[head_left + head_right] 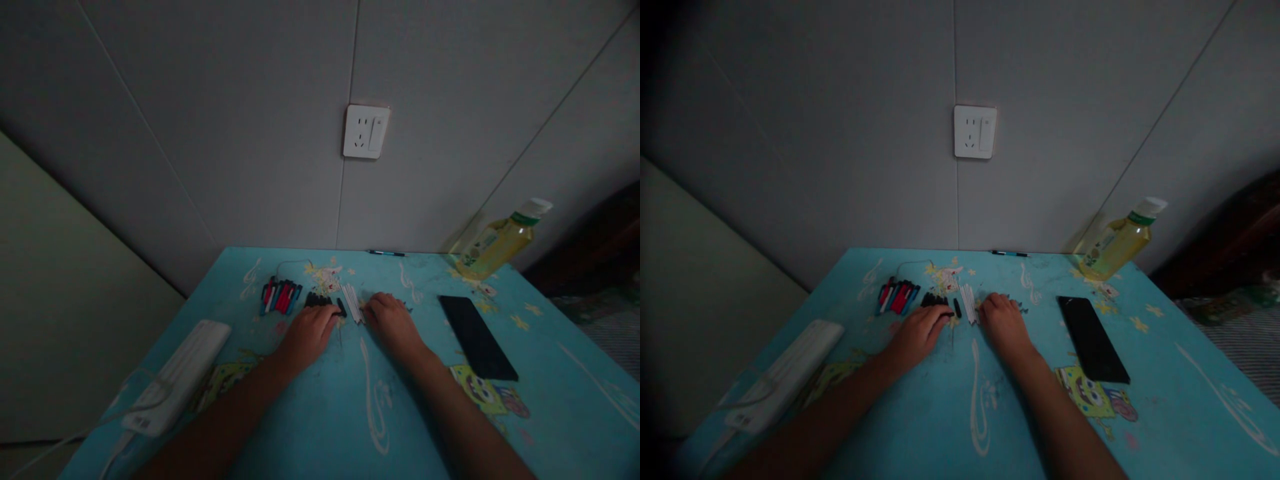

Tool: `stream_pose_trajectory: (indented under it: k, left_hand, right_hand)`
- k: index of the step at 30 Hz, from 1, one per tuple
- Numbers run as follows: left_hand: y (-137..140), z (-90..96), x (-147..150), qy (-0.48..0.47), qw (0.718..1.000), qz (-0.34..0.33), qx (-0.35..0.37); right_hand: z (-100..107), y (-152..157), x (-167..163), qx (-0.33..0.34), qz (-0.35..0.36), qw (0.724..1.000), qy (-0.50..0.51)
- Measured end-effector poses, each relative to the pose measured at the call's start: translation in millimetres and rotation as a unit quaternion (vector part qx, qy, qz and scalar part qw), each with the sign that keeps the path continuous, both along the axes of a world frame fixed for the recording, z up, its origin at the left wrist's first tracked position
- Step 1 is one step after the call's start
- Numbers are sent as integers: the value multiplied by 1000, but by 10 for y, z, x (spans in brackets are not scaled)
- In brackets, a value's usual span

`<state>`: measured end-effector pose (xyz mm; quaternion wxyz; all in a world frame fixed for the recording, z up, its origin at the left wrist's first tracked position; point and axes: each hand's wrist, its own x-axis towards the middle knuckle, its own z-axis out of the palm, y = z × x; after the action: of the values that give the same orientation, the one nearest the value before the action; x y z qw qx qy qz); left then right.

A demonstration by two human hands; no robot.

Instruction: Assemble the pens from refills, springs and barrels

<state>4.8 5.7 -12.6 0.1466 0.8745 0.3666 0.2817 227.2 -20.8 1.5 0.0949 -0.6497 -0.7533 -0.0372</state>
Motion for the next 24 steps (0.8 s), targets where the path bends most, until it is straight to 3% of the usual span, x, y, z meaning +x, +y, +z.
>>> stream_pose_trajectory:
  k: [24]
  left_hand:
    - [7,-27,10,16,999,-26,16]
  right_hand:
    - [-58,24,-22,25,-8,999,27]
